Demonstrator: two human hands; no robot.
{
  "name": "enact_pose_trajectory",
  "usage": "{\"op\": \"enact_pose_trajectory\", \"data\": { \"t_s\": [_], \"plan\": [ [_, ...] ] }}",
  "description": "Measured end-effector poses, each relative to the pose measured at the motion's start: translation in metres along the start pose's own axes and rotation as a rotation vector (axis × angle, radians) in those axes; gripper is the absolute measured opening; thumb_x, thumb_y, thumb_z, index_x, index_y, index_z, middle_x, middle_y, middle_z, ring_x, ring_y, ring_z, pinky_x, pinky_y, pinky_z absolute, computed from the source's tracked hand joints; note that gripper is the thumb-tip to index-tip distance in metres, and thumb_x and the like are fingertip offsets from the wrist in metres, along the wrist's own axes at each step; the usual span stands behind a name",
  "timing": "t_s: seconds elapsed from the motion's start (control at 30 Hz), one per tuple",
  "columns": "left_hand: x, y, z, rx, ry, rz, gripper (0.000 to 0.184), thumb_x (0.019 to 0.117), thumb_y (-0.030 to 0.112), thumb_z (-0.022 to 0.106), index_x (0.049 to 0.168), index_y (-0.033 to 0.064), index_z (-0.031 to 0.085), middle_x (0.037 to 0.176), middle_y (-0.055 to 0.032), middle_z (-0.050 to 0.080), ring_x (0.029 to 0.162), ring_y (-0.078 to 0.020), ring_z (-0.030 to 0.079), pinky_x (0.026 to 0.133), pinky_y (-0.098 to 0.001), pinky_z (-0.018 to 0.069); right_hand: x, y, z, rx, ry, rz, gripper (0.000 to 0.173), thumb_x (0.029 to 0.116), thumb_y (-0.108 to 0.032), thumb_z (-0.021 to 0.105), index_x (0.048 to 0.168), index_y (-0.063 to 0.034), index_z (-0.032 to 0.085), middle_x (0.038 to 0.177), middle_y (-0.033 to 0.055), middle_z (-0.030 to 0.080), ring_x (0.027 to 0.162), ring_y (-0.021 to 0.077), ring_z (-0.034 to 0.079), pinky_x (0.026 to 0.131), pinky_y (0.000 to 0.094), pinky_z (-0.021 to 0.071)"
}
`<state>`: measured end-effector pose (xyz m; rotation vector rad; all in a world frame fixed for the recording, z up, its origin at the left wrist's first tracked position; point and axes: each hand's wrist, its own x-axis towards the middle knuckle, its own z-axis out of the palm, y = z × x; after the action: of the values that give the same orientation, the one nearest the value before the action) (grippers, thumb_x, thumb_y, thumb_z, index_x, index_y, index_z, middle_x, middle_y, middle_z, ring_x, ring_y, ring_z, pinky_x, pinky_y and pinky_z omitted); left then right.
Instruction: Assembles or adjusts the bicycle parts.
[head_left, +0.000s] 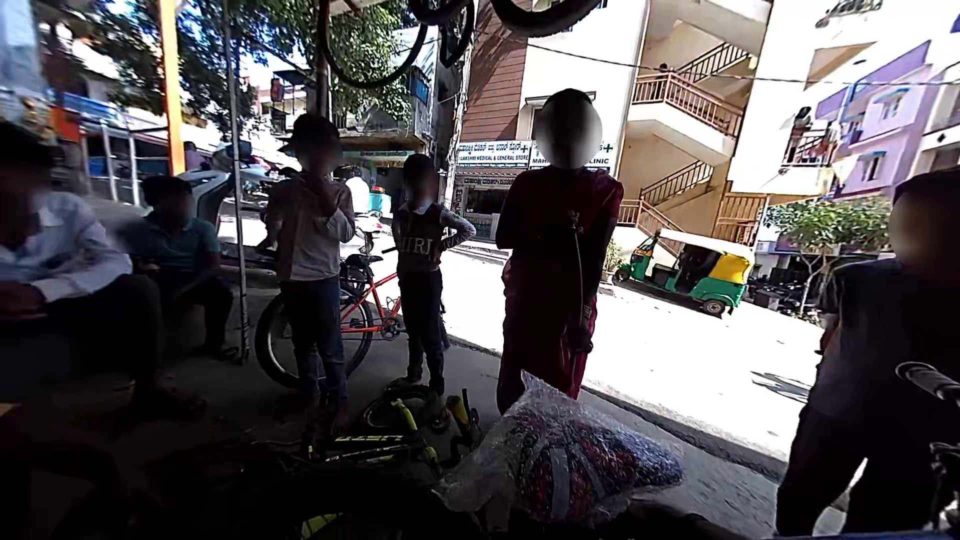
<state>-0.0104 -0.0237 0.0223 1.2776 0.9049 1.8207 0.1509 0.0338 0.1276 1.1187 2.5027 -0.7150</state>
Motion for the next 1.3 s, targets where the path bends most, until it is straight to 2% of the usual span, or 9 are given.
{"op": "enact_pose_trajectory", "data": {
  "t_s": [0.07, 0.2, 0.3, 0.6, 0.77, 0.87, 1.03, 1.17, 1.3],
  "plan": [
    [0.0, 0.006, 0.001, -0.016, 0.007, -0.003, 0.056, 0.0741, -0.006, 0.074, 0.122, -0.0233, 0.051, 0.116, -0.0194, 0.065, 0.106, -0.0003, 0.06, 0.097, -0.0152, 0.0468, -0.01, -0.021, -0.003, 0.18, 0.1, 0.251, 0.026, 0.1048, -0.009, 0.05, 0.116, 0.0101, 0.064, 0.119, 0.0227, 0.062, 0.107, 0.0247, 0.057, 0.097, 0.0367, 0.0427],
    [-0.004, 0.023, 0.002, 0.05, 0.002, -0.092, 0.05, 0.0775, -0.007, 0.071, 0.122, -0.0215, 0.053, 0.115, -0.0189, 0.066, 0.105, 0.0011, 0.06, 0.096, -0.0124, 0.0456, 0.003, 0.052, -0.02, -0.031, -0.006, 0.198, 0.049, 0.1108, -0.026, 0.037, 0.131, 0.0146, 0.056, 0.132, 0.038, 0.056, 0.123, 0.0468, 0.056, 0.105, 0.0597, 0.0405],
    [-0.003, 0.015, 0.001, 0.134, -0.046, -0.1, 0.05, 0.0795, -0.002, 0.073, 0.122, -0.0206, 0.056, 0.119, -0.0216, 0.066, 0.11, -0.0037, 0.06, 0.1, -0.015, 0.0438, -0.018, 0.028, -0.009, -0.161, 0.24, 0.176, 0.048, 0.1114, -0.028, 0.036, 0.123, 0.0119, 0.062, 0.127, 0.0366, 0.061, 0.122, 0.0507, 0.058, 0.102, 0.0664, 0.041],
    [-0.012, 0.031, 0.01, 0.089, -0.014, -0.17, 0.044, 0.0803, -0.009, 0.067, 0.12, -0.0213, 0.052, 0.109, -0.0165, 0.065, 0.098, -0.0006, 0.06, 0.091, -0.0143, 0.0481, -0.043, -0.039, -0.006, -0.157, 0.137, 0.162, 0.038, 0.1103, -0.009, 0.037, 0.128, 0.018, 0.058, 0.134, 0.038, 0.057, 0.13, 0.05, 0.053, 0.111, 0.0579, 0.0356],
    [-0.015, 0.026, 0.006, 0.087, -0.012, -0.254, 0.045, 0.082, 0.0, 0.069, 0.121, -0.0156, 0.052, 0.105, -0.0091, 0.064, 0.09, 0.0019, 0.059, 0.083, -0.0149, 0.0493, -0.022, -0.039, 0.009, 0.132, 0.212, 0.011, 0.038, 0.1039, -0.007, 0.055, 0.134, 0.0159, 0.055, 0.141, 0.0356, 0.052, 0.137, 0.0416, 0.049, 0.116, 0.0483, 0.0326],
    [-0.017, 0.036, 0.004, 0.118, -0.029, -0.304, 0.038, 0.0859, -0.003, 0.067, 0.12, -0.0128, 0.054, 0.104, -0.0092, 0.063, 0.087, 0.0011, 0.057, 0.08, -0.0151, 0.0478, -0.021, -0.032, 0.008, 0.081, 0.142, 0.043, 0.039, 0.1065, -0.016, 0.053, 0.13, 0.0148, 0.058, 0.136, 0.0362, 0.056, 0.131, 0.0454, 0.053, 0.112, 0.0567, 0.0375],
    [-0.018, 0.038, 0.004, 0.075, -0.016, -0.234, 0.041, 0.0814, -0.009, 0.069, 0.119, -0.0175, 0.054, 0.105, -0.0131, 0.065, 0.091, 0.001, 0.059, 0.084, -0.0138, 0.0488, -0.03, -0.044, 0.002, -0.085, 0.005, 0.243, 0.046, 0.1125, -0.018, 0.036, 0.129, 0.0197, 0.056, 0.136, 0.0398, 0.054, 0.132, 0.0496, 0.051, 0.112, 0.0582, 0.0349],
    [-0.015, 0.012, 0.001, 0.001, -0.032, -0.047, 0.053, 0.075, -0.005, 0.073, 0.12, -0.0223, 0.053, 0.111, -0.0164, 0.067, 0.102, 0.0028, 0.061, 0.094, -0.0121, 0.0473, 0.014, 0.039, 0.013, -0.082, 0.017, 0.239, 0.049, 0.109, -0.035, 0.045, 0.128, 0.0066, 0.063, 0.131, 0.0276, 0.062, 0.123, 0.0368, 0.06, 0.104, 0.0561, 0.0427],
    [-0.01, 0.002, 0.0, 0.046, -0.057, 0.022, 0.055, 0.0771, 0.0, 0.074, 0.122, -0.0227, 0.053, 0.115, -0.0186, 0.067, 0.106, 0.0013, 0.06, 0.097, -0.0127, 0.0451, 0.005, 0.022, 0.002, -0.154, -0.012, 0.229, 0.051, 0.1087, -0.034, 0.047, 0.125, 0.0102, 0.064, 0.13, 0.0319, 0.062, 0.123, 0.0416, 0.06, 0.104, 0.0575, 0.042]
  ]
}}
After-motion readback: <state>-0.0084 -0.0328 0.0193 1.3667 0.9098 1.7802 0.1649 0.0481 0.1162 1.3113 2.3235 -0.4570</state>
